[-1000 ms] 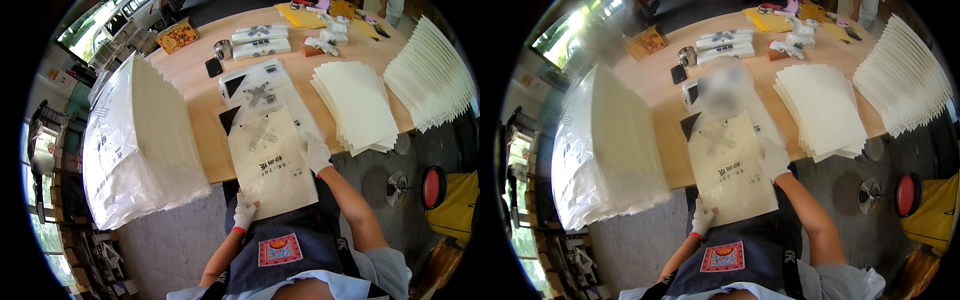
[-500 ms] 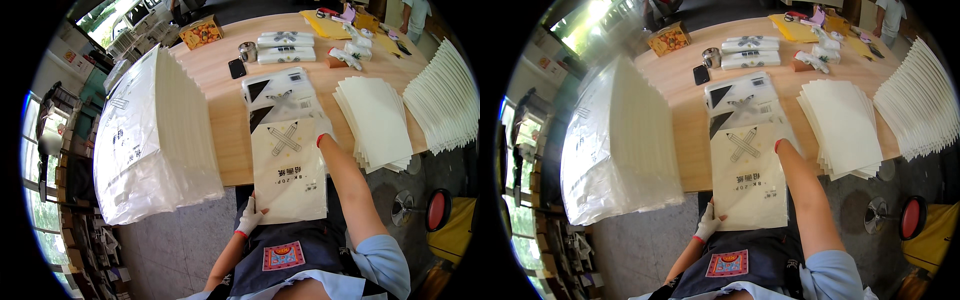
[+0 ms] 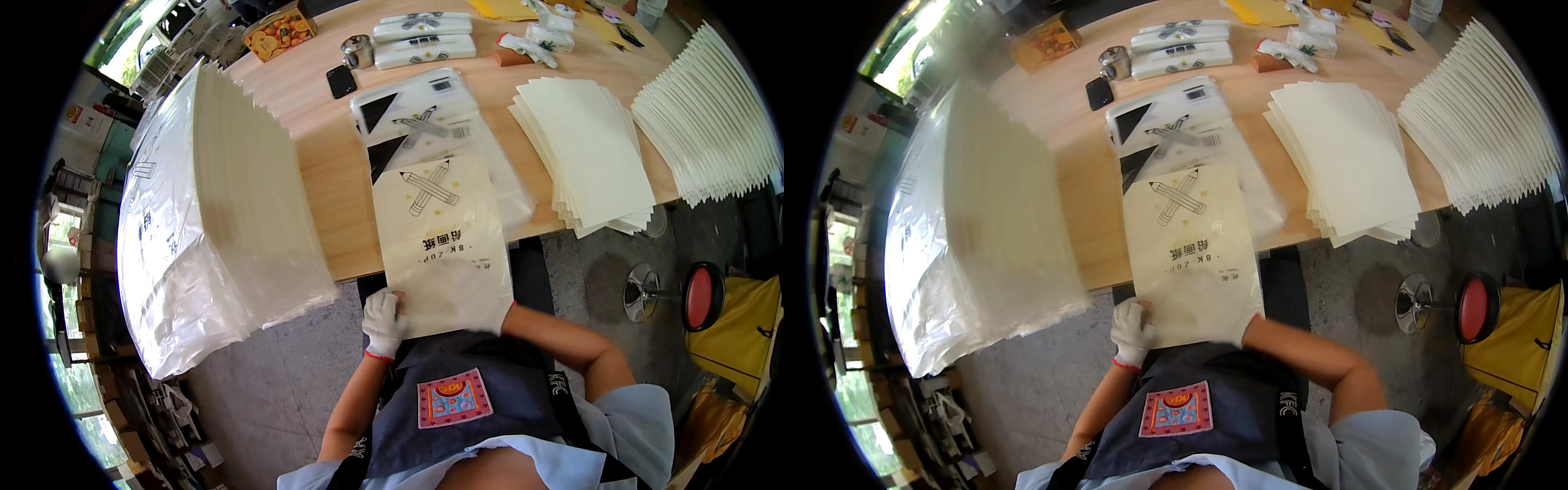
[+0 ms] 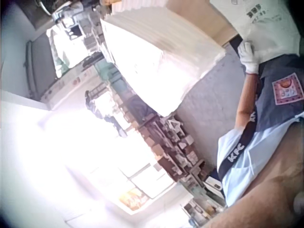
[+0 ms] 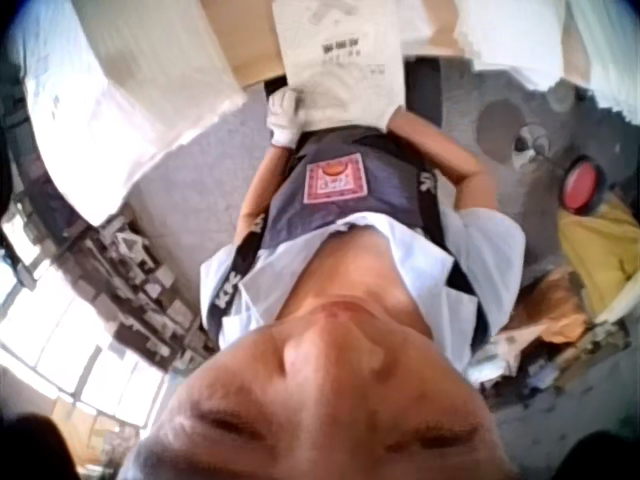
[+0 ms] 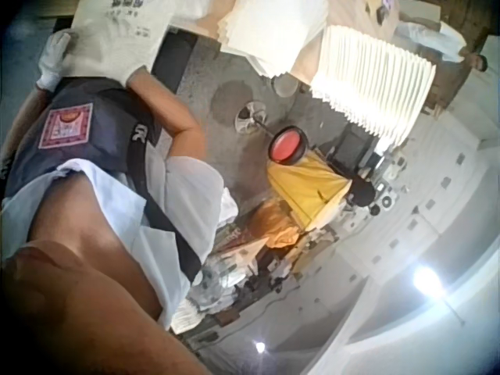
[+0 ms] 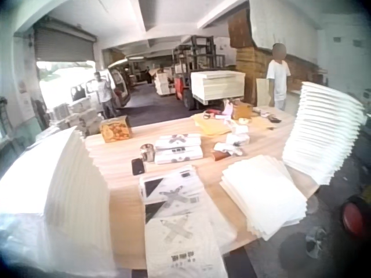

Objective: The person repeatedly picks up stacks of white paper sheets and places them into clear plastic bags on a table. The person then seals the bags and sets them aside. The process is repeated continuously with new stacks of paper.

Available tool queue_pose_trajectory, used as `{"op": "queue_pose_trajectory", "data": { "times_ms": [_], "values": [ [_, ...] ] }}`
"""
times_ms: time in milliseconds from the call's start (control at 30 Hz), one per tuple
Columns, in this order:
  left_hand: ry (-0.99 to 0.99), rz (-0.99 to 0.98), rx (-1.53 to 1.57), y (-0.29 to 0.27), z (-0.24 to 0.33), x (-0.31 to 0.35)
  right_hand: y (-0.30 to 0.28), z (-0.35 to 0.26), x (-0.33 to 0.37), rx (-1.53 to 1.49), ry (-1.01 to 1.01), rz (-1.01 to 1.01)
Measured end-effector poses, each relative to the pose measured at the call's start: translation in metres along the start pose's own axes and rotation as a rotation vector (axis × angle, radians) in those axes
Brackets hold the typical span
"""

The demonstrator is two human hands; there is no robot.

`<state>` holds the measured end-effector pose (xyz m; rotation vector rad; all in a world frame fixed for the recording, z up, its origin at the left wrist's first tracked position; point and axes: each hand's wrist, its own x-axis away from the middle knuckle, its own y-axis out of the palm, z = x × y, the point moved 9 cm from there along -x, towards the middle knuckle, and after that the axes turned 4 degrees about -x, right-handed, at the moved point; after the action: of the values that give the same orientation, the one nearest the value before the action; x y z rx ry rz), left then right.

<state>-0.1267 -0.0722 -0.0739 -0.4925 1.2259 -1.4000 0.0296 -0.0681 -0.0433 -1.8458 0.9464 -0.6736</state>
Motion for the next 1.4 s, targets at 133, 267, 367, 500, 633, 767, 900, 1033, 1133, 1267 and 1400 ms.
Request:
{"op": "queue_pose_trajectory", "data": {
  "times_ms": [133, 267, 367, 500, 633, 767, 900, 1033, 1133, 1267, 1400],
  "values": [
    [0.046, 0.155, 0.041, -0.034, 0.017, -0.026, 0.030, 0.030, 0.026, 0.109, 0.241, 0.295],
    [-0.297, -0.002, 0.202, -0.031, -0.025, -0.009, -0.027, 0.080, 0.090, 0.253, 0.446, 0.508],
    [-0.279, -0.014, 0.408, -0.046, -0.003, 0.011, -0.006, 0.078, 0.133, 0.242, 0.608, 0.098],
    [-0.630, -0.325, 0.894, -0.055, 0.023, 0.064, -0.015, 0.033, 0.171, 0.168, 0.527, -0.034],
    [-0.306, -0.676, 0.827, -0.051, 0.038, 0.081, -0.002, 0.013, 0.187, 0.057, 0.541, -0.223],
    [0.097, -0.745, 0.630, -0.055, 0.067, 0.052, 0.010, 0.009, 0.175, -0.005, 0.442, -0.304],
    [0.236, -0.512, 0.573, -0.058, 0.087, 0.011, -0.004, 0.004, 0.136, -0.016, 0.288, -0.234],
    [-0.425, -0.107, 0.786, -0.036, 0.014, -0.011, -0.055, 0.068, 0.111, 0.185, 0.481, 0.167],
    [-0.207, -0.254, 0.283, -0.016, 0.010, 0.022, -0.020, 0.073, 0.138, 0.225, 0.560, -0.034],
    [-0.463, -0.215, 0.748, 0.003, -0.036, 0.064, -0.007, 0.091, 0.160, -0.019, 0.707, -0.002],
    [-0.622, 0.038, 0.691, 0.024, -0.057, 0.007, -0.011, 0.152, 0.145, -0.488, 0.834, 0.452]
  ]
}}
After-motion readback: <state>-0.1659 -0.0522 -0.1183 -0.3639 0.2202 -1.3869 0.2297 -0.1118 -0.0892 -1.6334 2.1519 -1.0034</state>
